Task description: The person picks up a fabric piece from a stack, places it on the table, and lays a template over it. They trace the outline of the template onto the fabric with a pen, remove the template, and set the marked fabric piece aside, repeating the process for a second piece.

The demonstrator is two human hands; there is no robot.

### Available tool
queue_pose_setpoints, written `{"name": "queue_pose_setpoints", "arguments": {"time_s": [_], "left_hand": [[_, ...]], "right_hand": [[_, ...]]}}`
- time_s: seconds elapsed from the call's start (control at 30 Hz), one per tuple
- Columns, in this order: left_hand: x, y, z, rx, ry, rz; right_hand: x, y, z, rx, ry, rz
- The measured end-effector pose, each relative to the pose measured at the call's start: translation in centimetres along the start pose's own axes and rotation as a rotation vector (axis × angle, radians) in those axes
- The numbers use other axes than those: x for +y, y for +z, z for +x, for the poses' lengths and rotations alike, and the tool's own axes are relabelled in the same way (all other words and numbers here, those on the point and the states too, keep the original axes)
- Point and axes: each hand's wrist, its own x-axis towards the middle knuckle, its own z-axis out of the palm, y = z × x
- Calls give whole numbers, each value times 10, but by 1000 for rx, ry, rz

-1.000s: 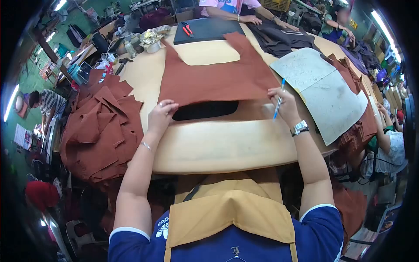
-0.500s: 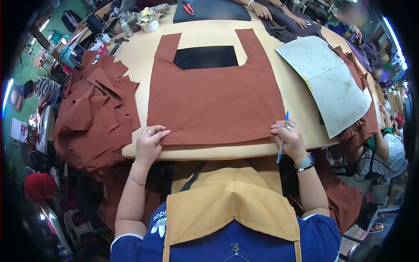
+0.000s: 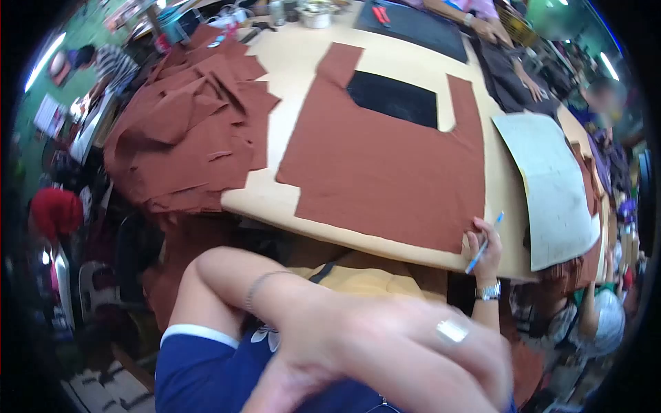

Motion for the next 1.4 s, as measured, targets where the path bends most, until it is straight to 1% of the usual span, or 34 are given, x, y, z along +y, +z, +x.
{"name": "queue_pose_setpoints", "arguments": {"time_s": [0.03, 0.17, 0.33, 0.63, 0.7, 0.73, 0.77, 0.8, 0.83, 0.87, 0.9, 0.93, 0.97, 1.03, 1.07, 1.1, 1.13, 1.17, 1.2, 1.27, 1.33, 1.4], "left_hand": [[-3, 11, 8, -16, 40, -98], [-20, 31, 29, -59, 121, -275], [-31, 28, 32, -58, 178, -356], [-35, 39, 38, -80, 186, -513], [-38, 44, 35, -72, 211, -513], [-47, 51, 31, -29, 297, -470], [-57, 58, 26, 19, 381, -425], [-62, 56, 19, -5, 302, -427], [-53, 57, 12, 66, 260, -419], [-37, 64, 7, 234, 196, -434], [-12, 75, -1, 483, 92, -450], [11, 82, -3, 658, -14, -410], [24, 82, 9, 615, -159, -83], [50, 83, 33, 448, -421, 635], [35, 60, 23, 284, -199, 436], [19, 34, 14, 120, 27, 237], [15, -1, 6, -167, 71, 110], [25, -10, 2, -214, -78, 190], [28, -22, -7, -207, -119, 343], [14, -55, -43, -180, -204, 654], [-1, -90, -60, -253, -336, 1278], [-14, -116, -99, -302, -747, 1718]], "right_hand": [[1, 2, 0, 2, 52, 11], [2, 4, -1, 37, 47, 9], [0, 6, -1, 49, -10, -22], [1, 8, -2, 61, 13, -53], [10, 11, -3, 85, -36, -54], [4, 8, 0, 109, -48, -64], [-3, 1, 2, 121, -157, -159], [-7, -3, 2, 189, -154, -178], [-7, -12, 2, 251, -157, -196], [-2, -26, 4, 360, -195, -268], [4, -38, 5, 465, -234, -334], [3, -55, 7, 572, -168, -395], [2, -70, 5, 669, -102, -451], [19, -95, 1, 815, 72, -501], [27, -107, -1, 888, 146, -524], [40, -112, -2, 942, 180, -262], [56, -113, -5, 986, 206, 3], [65, -116, -9, 1020, 230, 269], [61, -114, -10, 1047, 306, 403], [56, -115, -9, 1088, 364, 539], [60, -120, -6, 1151, 412, 627], [45, -137, 11, 1026, 374, 830]]}}
